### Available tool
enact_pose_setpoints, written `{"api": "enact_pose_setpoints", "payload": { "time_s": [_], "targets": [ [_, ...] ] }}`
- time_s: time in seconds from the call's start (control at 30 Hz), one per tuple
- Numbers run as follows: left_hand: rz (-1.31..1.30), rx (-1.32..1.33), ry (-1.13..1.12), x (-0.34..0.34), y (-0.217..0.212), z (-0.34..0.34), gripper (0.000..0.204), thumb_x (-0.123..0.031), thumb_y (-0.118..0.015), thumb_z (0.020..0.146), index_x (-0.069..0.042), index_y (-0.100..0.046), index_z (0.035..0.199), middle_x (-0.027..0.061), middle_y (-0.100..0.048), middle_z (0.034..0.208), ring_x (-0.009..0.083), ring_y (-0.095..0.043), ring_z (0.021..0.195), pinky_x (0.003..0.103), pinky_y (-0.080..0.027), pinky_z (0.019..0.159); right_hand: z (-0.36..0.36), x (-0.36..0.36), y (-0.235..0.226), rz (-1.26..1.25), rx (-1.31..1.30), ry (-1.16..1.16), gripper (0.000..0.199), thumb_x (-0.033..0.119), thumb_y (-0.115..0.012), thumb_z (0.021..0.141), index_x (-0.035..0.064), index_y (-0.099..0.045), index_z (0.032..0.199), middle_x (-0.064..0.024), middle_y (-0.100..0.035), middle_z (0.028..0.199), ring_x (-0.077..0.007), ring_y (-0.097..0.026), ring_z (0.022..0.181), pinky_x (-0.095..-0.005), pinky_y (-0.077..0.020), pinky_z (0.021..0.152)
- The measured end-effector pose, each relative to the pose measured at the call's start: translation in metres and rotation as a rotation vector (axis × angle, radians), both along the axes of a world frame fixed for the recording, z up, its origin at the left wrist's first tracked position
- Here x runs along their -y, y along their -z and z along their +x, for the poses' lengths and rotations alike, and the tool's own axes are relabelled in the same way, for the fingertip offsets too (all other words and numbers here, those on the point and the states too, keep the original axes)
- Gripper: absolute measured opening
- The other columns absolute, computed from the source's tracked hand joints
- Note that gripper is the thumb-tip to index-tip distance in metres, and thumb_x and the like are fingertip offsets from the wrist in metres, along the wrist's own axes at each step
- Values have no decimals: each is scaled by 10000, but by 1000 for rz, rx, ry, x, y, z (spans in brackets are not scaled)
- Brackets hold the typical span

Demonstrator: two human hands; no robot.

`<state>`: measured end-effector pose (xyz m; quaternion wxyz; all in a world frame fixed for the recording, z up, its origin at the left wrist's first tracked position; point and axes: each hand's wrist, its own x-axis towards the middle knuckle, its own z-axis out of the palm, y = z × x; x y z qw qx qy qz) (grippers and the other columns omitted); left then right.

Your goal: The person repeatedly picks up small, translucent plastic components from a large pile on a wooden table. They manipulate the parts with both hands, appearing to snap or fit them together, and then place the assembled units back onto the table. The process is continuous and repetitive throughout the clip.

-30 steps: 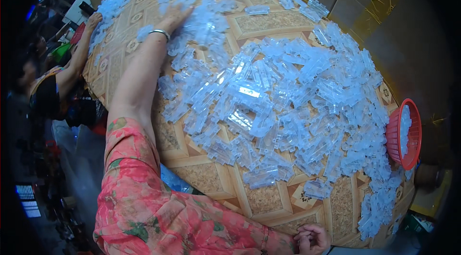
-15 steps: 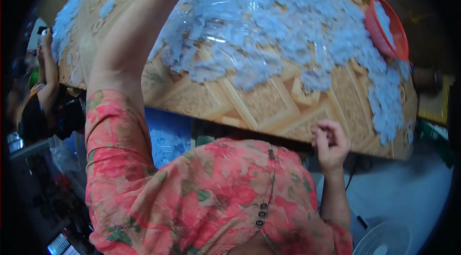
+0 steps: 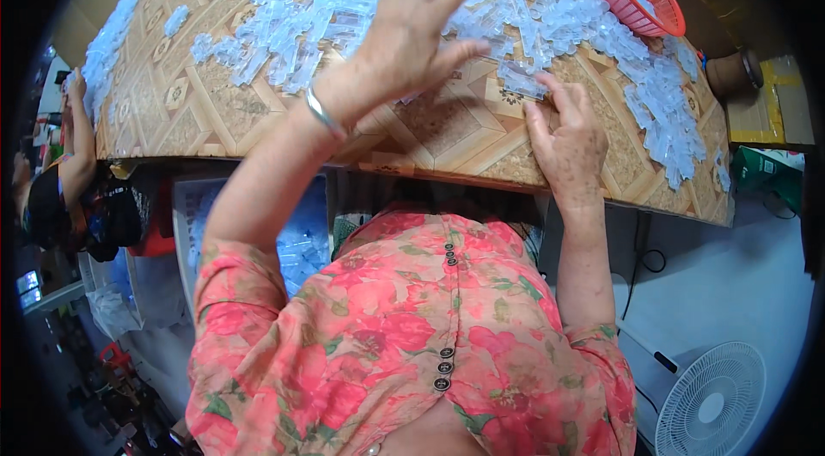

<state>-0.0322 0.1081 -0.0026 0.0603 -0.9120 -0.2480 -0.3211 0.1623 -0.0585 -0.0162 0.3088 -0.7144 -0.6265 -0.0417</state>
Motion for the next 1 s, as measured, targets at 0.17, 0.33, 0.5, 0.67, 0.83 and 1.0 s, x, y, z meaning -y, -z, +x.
{"api": "enact_pose_setpoints", "payload": {
  "time_s": [0.17, 0.33, 0.5, 0.67, 0.83, 1.0],
  "targets": [
    [-359, 195, 132, 69, 26, -14, 627, -308, -793, 809, -55, -580, 1342, 193, -534, 1427, 509, -367, 1390, 564, -340, 1144, 3, 16, 4, -27, -140, -97, 199, 91, -684, 852, 117, -705, 1048, -74, -643, 1076, -295, -680, 844, -410, -537, 729],
    [-276, 195, 37, 103, 27, -4, 597, -243, -827, 748, -55, -625, 1277, 164, -536, 1429, 499, -331, 1420, 588, -295, 1154, 8, 32, 3, -43, -241, -104, 217, 63, -675, 840, 105, -701, 1052, -80, -656, 1088, -300, -683, 849, -400, -540, 746],
    [-232, 159, 39, 114, 25, 10, 559, -287, -819, 763, -65, -638, 1243, 153, -529, 1434, 500, -294, 1443, 633, -231, 1157, -2, 51, 4, -32, -207, -113, 261, 77, -692, 832, 97, -694, 1093, -98, -655, 1101, -308, -678, 948, -406, -537, 795],
    [-289, 118, 57, 113, 35, 15, 569, -285, -826, 752, -54, -636, 1236, 143, -552, 1410, 493, -294, 1449, 635, -224, 1156, 15, 60, 0, 52, -161, -16, 286, 100, -701, 834, 106, -696, 1120, -111, -657, 1108, -325, -658, 1015, -418, -528, 845],
    [-293, 110, 51, 117, 29, 24, 564, -234, -835, 734, -51, -637, 1229, 143, -553, 1403, 491, -292, 1452, 640, -219, 1158, 91, 56, -4, 102, 281, 320, 320, 150, -730, 828, 97, -694, 1141, -94, -632, 1214, -306, -577, 1140, -444, -443, 982],
    [-309, 85, 56, 118, 27, 28, 538, -208, -844, 721, -37, -633, 1186, 142, -544, 1400, 489, -299, 1448, 607, -250, 1156, 115, 53, 5, -8, 414, 419, 324, 165, -753, 816, 87, -686, 1123, -89, -617, 1205, -307, -539, 1160, -441, -409, 1009]
  ]
}}
